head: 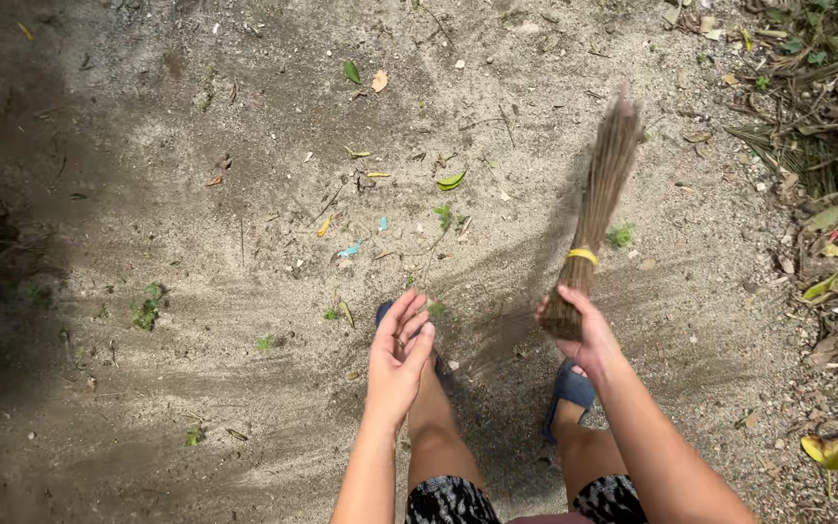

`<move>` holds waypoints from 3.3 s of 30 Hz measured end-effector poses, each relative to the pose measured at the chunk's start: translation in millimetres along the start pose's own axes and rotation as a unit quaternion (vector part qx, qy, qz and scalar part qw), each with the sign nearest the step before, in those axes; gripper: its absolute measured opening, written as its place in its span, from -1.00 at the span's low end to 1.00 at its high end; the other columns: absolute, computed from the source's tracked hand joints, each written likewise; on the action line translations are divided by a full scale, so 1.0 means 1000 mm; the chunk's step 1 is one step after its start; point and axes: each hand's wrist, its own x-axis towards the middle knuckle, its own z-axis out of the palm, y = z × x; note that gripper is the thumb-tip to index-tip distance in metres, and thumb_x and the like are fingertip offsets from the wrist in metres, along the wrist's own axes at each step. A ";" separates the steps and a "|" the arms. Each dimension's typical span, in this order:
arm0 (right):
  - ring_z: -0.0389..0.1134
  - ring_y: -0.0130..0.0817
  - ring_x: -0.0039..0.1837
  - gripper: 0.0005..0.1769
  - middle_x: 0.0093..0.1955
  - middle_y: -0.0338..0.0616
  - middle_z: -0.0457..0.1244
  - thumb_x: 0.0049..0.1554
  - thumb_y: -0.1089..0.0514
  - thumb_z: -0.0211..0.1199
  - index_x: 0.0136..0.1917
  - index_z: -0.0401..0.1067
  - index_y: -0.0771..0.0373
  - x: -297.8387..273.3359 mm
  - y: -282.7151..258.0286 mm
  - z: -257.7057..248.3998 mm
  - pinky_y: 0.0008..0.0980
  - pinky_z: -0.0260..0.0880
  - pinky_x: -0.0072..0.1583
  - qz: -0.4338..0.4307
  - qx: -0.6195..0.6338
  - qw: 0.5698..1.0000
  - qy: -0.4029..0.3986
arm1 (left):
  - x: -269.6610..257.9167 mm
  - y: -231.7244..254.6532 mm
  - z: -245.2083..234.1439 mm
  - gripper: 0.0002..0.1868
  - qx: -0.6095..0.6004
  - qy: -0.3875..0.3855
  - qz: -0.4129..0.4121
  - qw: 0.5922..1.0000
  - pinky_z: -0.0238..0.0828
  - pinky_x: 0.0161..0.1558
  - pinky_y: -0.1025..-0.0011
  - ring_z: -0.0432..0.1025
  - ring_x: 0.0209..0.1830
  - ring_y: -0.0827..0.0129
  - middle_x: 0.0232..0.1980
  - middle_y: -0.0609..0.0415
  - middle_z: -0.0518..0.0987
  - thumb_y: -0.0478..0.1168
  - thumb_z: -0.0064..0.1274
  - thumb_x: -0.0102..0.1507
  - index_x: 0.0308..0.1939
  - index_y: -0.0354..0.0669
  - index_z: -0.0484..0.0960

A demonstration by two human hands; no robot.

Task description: The person sweeps dirt, dried leaves, and debris across a ground surface using a bundle of sticks. The person moves debris into a pile while walking around a yard.

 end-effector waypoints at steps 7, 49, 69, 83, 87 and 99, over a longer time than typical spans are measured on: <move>0.46 -0.21 -0.16 -0.67 -0.15 -0.04 0.38 0.02 0.19 0.36 0.03 0.43 0.35 0.078 0.253 0.157 -0.21 0.54 -0.07 0.316 -0.141 0.928 -0.140 | 0.059 0.049 -0.146 -0.36 0.026 0.097 -0.008 0.995 0.33 0.34 0.30 0.37 0.41 0.23 0.46 -0.10 0.42 -0.36 0.04 0.30 0.48 -0.24 0.27; 0.44 -0.22 -0.11 -0.40 -0.07 0.01 0.34 0.02 0.11 0.30 0.28 0.31 0.40 0.040 0.100 0.027 -0.30 0.55 -0.13 0.025 0.047 0.963 0.265 | 0.185 0.101 -0.249 -0.34 0.108 -0.044 -0.073 0.991 0.35 0.31 0.33 0.37 0.40 0.27 0.45 -0.07 0.44 -0.30 0.08 0.29 0.48 -0.19 0.28; 0.35 -0.14 -0.19 -0.40 -0.15 0.04 0.28 -0.15 0.15 0.46 0.10 0.31 0.40 0.058 0.191 0.031 -0.23 0.54 -0.15 0.288 0.118 0.946 0.087 | 0.130 0.078 -0.095 -0.35 0.092 -0.163 -0.062 0.980 0.41 0.31 0.32 0.36 0.40 0.29 0.44 -0.10 0.42 -0.36 0.06 0.30 0.48 -0.26 0.26; 0.43 -0.08 0.16 -0.43 0.13 0.01 0.32 0.11 0.24 0.31 0.33 0.21 0.39 -0.054 -0.103 -0.151 0.04 0.53 0.18 -0.263 0.108 0.890 0.356 | 0.101 0.072 0.066 -0.33 0.061 -0.197 -0.013 0.978 0.35 0.31 0.32 0.39 0.38 0.24 0.44 -0.11 0.43 -0.35 0.07 0.28 0.48 -0.25 0.26; 0.46 -0.11 -0.02 -0.39 0.03 0.05 0.37 0.02 0.18 0.40 0.28 0.31 0.45 -0.010 -0.038 -0.040 -0.04 0.55 0.09 -0.102 0.067 0.961 0.250 | 0.118 0.088 0.072 -0.34 0.049 -0.217 -0.002 0.975 0.32 0.35 0.32 0.37 0.40 0.24 0.44 -0.13 0.42 -0.35 0.05 0.30 0.49 -0.26 0.25; 0.38 -0.10 -0.11 -0.40 -0.08 0.03 0.32 -0.10 0.11 0.48 0.16 0.35 0.31 0.163 -0.011 0.144 -0.13 0.49 -0.10 0.174 -0.006 0.978 0.112 | 0.267 0.168 0.039 -0.35 0.138 -0.194 -0.001 0.971 0.33 0.33 0.30 0.37 0.40 0.25 0.45 -0.11 0.43 -0.32 0.04 0.30 0.48 -0.23 0.27</move>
